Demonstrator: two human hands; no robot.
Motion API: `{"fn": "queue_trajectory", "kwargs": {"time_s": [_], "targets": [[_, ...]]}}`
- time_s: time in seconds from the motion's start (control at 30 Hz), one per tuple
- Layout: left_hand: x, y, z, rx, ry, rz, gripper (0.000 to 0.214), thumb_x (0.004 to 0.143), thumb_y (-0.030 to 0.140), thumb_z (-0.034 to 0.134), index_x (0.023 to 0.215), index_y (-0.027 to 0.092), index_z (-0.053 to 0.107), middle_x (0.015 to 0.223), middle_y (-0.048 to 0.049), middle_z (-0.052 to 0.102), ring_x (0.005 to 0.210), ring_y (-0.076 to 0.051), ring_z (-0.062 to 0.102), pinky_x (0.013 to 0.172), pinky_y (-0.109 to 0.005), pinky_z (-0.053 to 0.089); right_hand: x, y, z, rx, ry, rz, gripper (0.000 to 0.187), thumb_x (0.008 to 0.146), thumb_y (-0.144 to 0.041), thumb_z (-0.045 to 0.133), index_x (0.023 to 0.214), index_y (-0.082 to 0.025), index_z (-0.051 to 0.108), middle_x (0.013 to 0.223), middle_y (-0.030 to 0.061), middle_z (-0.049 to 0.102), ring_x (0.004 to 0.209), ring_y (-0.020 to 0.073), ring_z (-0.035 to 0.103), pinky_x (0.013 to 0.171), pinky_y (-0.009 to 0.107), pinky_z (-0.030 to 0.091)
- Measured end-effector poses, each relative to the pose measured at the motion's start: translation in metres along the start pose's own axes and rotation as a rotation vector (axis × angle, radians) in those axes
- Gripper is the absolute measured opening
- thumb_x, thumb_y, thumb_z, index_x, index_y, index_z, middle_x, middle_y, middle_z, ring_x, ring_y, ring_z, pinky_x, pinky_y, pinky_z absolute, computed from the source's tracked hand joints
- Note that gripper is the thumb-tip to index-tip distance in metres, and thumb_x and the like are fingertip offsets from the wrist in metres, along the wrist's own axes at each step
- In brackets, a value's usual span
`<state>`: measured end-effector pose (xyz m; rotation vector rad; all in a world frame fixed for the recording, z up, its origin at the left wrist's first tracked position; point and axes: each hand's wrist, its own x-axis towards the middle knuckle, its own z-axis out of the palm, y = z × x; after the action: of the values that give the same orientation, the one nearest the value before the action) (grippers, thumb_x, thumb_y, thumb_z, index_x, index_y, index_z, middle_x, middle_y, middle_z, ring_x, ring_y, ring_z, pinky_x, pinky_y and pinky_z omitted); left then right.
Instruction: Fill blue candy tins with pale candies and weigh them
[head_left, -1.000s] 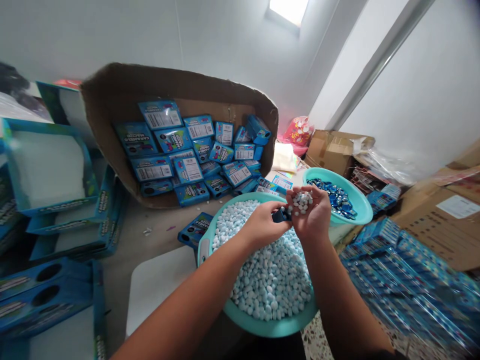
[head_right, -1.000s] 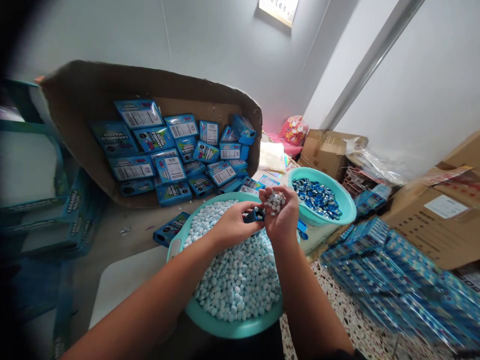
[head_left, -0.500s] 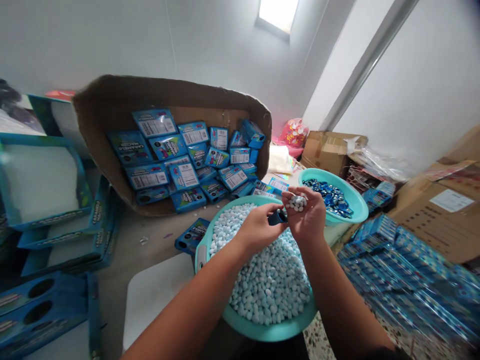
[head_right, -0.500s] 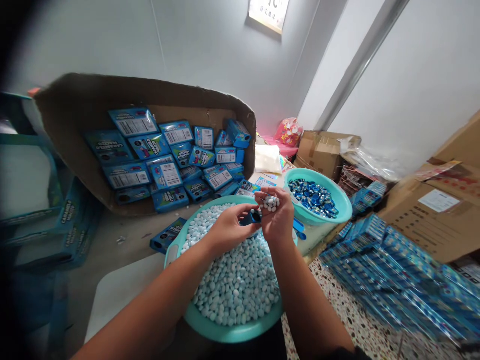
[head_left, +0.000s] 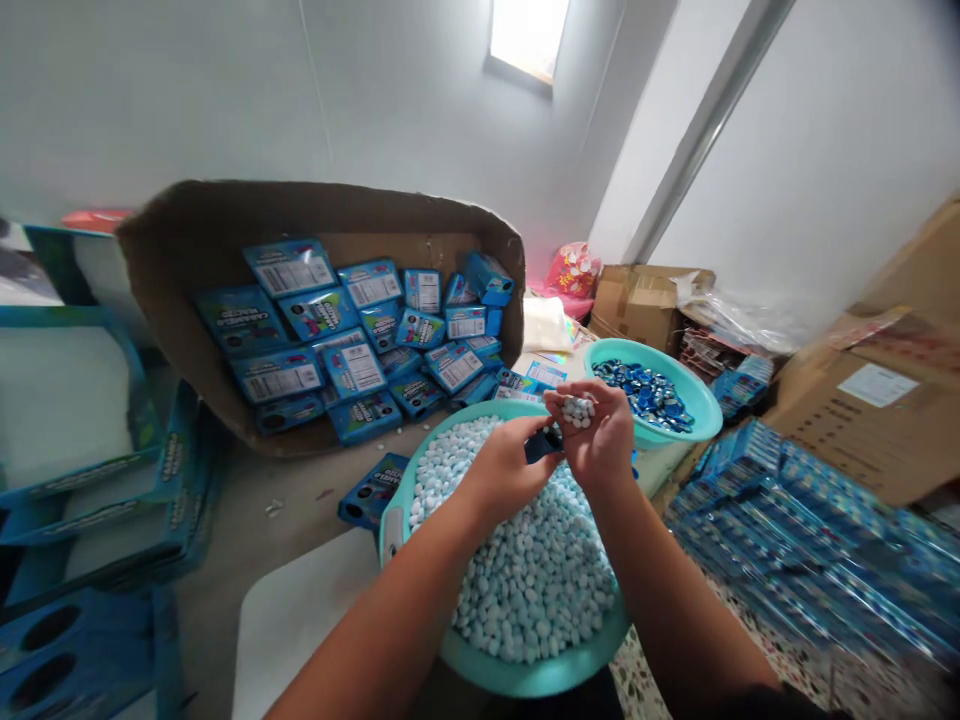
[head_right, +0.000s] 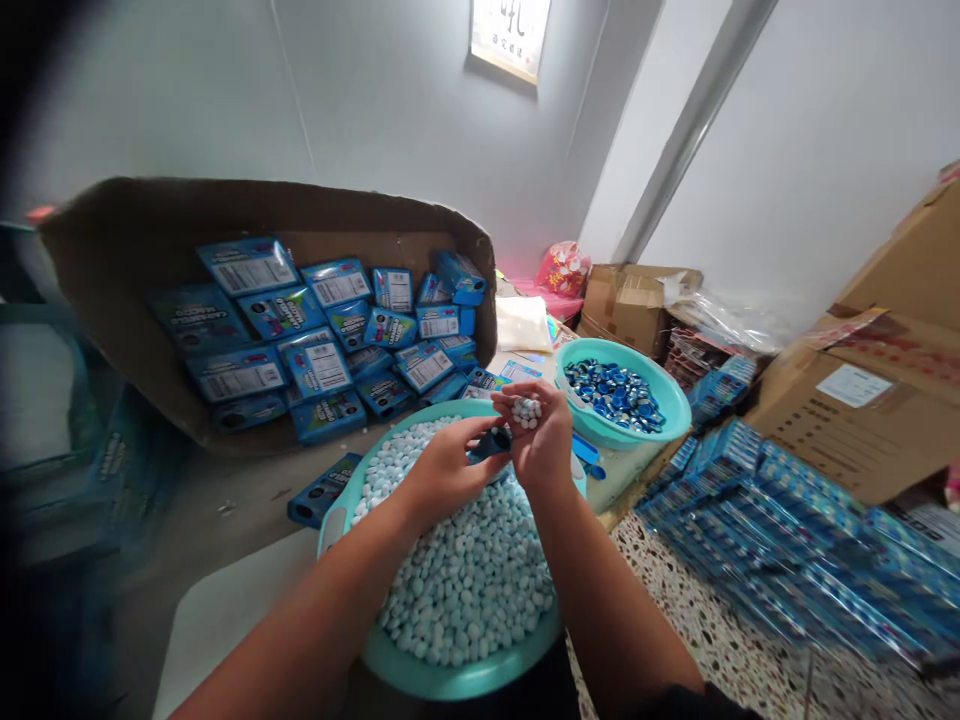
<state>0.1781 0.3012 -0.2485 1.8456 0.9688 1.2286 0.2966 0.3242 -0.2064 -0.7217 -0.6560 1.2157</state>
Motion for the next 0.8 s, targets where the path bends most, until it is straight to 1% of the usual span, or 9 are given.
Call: {"fn": "queue_trajectory", "kwargs": {"time_s": [0.17, 0.3, 0.4, 0.57, 0.67, 0.73, 0.8], "targets": [[0.001, -0.005, -0.001, 0.067, -0.050, 0.010, 0.029, 0.086, 0.028, 0.061, 0.113, 0.019, 0.067, 0.112, -0.0079, 0.071, 0.101, -0.025, 0.066, 0.091, -0.037, 0.052, -0.002, 0.001, 0.005, -0.005, -0.015, 0.033, 0.027, 0.076, -0.032, 0.052, 0.059, -0.016, 0.066, 0.064, 0.0054, 0.070, 0.072, 0.0189, 0.071, 0.073, 0.027, 0.057], [0.003, -0.013, 0.000, 0.152, -0.048, 0.018, 0.036, 0.088, 0.036, 0.057, 0.118, 0.017, 0.062, 0.115, -0.0108, 0.069, 0.105, -0.029, 0.065, 0.095, -0.043, 0.051, 0.001, 0.003, 0.004, 0.037, -0.038, 0.068, 0.030, 0.078, -0.029, 0.047, 0.060, -0.016, 0.068, 0.066, 0.0064, 0.072, 0.076, 0.0194, 0.072, 0.076, 0.027, 0.056], [0.003, -0.017, 0.001, 0.179, -0.053, 0.012, 0.039, 0.088, 0.040, 0.056, 0.119, 0.018, 0.062, 0.116, -0.0110, 0.068, 0.106, -0.030, 0.065, 0.095, -0.044, 0.051, 0.002, 0.003, 0.001, 0.066, -0.062, 0.089, 0.032, 0.079, -0.027, 0.044, 0.059, -0.016, 0.067, 0.065, 0.0068, 0.071, 0.077, 0.0196, 0.072, 0.076, 0.027, 0.055], [0.003, -0.015, 0.000, 0.128, -0.056, -0.021, 0.041, 0.086, 0.046, 0.059, 0.116, 0.018, 0.063, 0.113, -0.0110, 0.070, 0.101, -0.030, 0.067, 0.091, -0.045, 0.054, 0.003, 0.004, -0.001, 0.040, -0.121, 0.107, 0.035, 0.081, -0.031, 0.046, 0.061, -0.014, 0.069, 0.066, 0.0087, 0.071, 0.076, 0.0200, 0.071, 0.075, 0.026, 0.055], [0.003, -0.012, 0.000, 0.095, -0.050, -0.064, 0.043, 0.084, 0.047, 0.061, 0.115, 0.017, 0.064, 0.111, -0.0108, 0.070, 0.099, -0.029, 0.068, 0.089, -0.044, 0.054, 0.003, 0.003, -0.001, 0.038, -0.153, 0.116, 0.036, 0.083, -0.029, 0.043, 0.062, -0.014, 0.069, 0.068, 0.0084, 0.071, 0.077, 0.0200, 0.071, 0.078, 0.028, 0.054], [0.002, -0.010, 0.000, 0.067, -0.051, -0.094, 0.043, 0.084, 0.047, 0.062, 0.115, 0.017, 0.063, 0.113, -0.0110, 0.070, 0.102, -0.029, 0.067, 0.092, -0.045, 0.053, 0.002, 0.001, -0.002, 0.049, -0.175, 0.115, 0.034, 0.082, -0.029, 0.046, 0.063, -0.015, 0.069, 0.068, 0.0069, 0.071, 0.079, 0.0209, 0.071, 0.081, 0.030, 0.054], [0.002, -0.010, 0.001, 0.027, -0.042, -0.123, 0.046, 0.084, 0.047, 0.063, 0.118, 0.016, 0.061, 0.117, -0.0122, 0.069, 0.106, -0.029, 0.065, 0.095, -0.046, 0.051, 0.001, 0.000, -0.004, 0.044, -0.206, 0.115, 0.030, 0.080, -0.033, 0.052, 0.063, -0.016, 0.069, 0.072, 0.0059, 0.072, 0.083, 0.0224, 0.071, 0.085, 0.031, 0.053]]}}
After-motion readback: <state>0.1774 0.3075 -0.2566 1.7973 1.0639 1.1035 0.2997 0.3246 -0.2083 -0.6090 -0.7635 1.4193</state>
